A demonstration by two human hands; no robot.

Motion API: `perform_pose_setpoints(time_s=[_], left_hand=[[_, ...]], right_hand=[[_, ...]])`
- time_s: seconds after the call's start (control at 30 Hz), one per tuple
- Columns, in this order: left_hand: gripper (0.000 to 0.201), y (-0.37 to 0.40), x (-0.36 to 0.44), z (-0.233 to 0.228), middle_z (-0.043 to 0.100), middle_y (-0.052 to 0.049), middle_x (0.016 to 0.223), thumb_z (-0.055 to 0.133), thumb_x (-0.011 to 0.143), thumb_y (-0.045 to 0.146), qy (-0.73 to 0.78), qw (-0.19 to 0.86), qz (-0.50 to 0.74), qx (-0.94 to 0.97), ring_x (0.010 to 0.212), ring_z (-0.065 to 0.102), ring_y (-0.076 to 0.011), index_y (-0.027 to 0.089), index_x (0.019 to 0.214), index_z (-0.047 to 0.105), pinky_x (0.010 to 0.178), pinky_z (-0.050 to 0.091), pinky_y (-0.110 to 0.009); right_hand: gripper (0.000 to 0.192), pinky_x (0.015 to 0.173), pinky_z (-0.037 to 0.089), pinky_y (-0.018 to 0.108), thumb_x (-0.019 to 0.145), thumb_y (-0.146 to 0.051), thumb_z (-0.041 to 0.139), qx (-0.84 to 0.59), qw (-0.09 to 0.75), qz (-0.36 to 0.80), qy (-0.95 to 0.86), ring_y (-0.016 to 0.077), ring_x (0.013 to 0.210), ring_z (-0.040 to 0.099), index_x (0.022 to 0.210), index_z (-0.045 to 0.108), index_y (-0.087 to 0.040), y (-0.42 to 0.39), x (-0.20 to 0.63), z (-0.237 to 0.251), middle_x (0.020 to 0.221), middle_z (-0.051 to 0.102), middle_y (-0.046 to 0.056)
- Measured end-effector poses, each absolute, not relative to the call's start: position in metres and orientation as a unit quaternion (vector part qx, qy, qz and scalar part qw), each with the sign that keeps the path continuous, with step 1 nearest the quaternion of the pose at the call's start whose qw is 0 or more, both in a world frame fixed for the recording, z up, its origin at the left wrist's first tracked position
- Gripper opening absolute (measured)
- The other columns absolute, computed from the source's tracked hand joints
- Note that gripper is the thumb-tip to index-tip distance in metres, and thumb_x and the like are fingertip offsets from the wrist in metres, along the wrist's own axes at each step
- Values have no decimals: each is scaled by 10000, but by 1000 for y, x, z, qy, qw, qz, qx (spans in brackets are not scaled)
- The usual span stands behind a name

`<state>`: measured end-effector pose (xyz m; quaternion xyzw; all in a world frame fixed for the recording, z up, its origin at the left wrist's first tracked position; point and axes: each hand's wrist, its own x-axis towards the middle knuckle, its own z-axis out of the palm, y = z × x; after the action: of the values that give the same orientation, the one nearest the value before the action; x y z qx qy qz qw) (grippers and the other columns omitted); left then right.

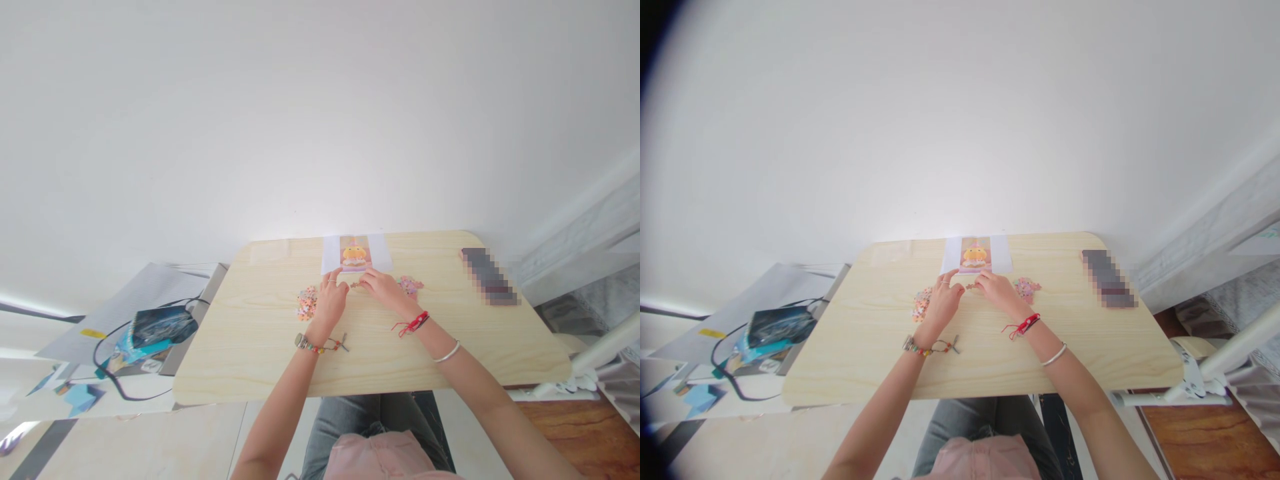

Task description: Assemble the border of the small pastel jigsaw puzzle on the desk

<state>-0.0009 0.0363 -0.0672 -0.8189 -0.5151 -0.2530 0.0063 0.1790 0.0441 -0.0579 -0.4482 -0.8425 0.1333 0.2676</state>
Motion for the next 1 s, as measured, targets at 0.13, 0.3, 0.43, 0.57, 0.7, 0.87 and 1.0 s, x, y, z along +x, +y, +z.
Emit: perform_pose_setpoints(time_s=[0.13, 0.3, 0.43, 0.57, 0.7, 0.87, 1.0], left_hand=[[86, 34, -2, -66, 463, -139, 1206, 528, 803, 156, -509, -7, -275, -816, 1083, 451, -274, 166, 775, 609, 873, 441, -455], [98, 29, 4, -65, 477, -105, 1190, 526, 817, 200, -471, -37, -287, -834, 1088, 459, -229, 185, 778, 615, 907, 432, -407], [116, 24, 11, -65, 476, -115, 1179, 558, 801, 239, -476, -72, -312, -819, 1091, 452, -244, 175, 728, 621, 907, 430, -428], [120, 19, 11, -59, 476, -99, 1207, 575, 786, 225, -510, -134, -333, -781, 1057, 487, -229, 179, 690, 632, 911, 428, -427], [182, 18, -4, -50, 545, -75, 1118, 530, 817, 256, -544, -182, -333, -748, 995, 554, -190, 192, 695, 650, 792, 497, -331], [135, 20, -9, -55, 569, -86, 1040, 585, 777, 252, -567, -167, -307, -746, 971, 563, -208, 181, 695, 665, 856, 460, -378], [138, 21, 7, -65, 586, -93, 945, 692, 679, 232, -565, -159, -269, -764, 940, 565, -229, 158, 584, 625, 836, 462, -387]], right_hand=[[167, 635, 391, 260, 857, -181, 436, -447, 266, 187, -833, 131, 700, 508, 736, 552, -175, 47, 184, -54, 799, 529, 27], [138, 586, 365, 245, 796, -152, 484, -450, 253, 256, -817, 125, 643, 481, 671, 540, -168, 47, 188, -53, 700, 538, 5], [110, 569, 349, 238, 759, -150, 509, -457, 239, 283, -809, 117, 609, 464, 661, 559, -162, 43, 190, -52, 669, 542, -2], [122, 564, 340, 235, 753, -185, 510, -447, 264, 314, -795, 111, 596, 452, 658, 584, -161, 36, 191, -45, 656, 529, -3], [169, 519, 328, 222, 754, -303, 509, -480, 360, 390, -698, 100, 562, 439, 680, 577, -167, 27, 201, -37, 639, 526, -14], [256, 409, 215, 210, 689, -413, 566, -576, 373, 453, -569, 70, 422, 319, 727, 613, -164, 23, 212, -35, 481, 395, -61], [310, 419, 204, 218, 669, -441, 576, -561, 393, 486, -543, 70, 429, 290, 740, 647, -148, 24, 203, -34, 447, 337, -74]])
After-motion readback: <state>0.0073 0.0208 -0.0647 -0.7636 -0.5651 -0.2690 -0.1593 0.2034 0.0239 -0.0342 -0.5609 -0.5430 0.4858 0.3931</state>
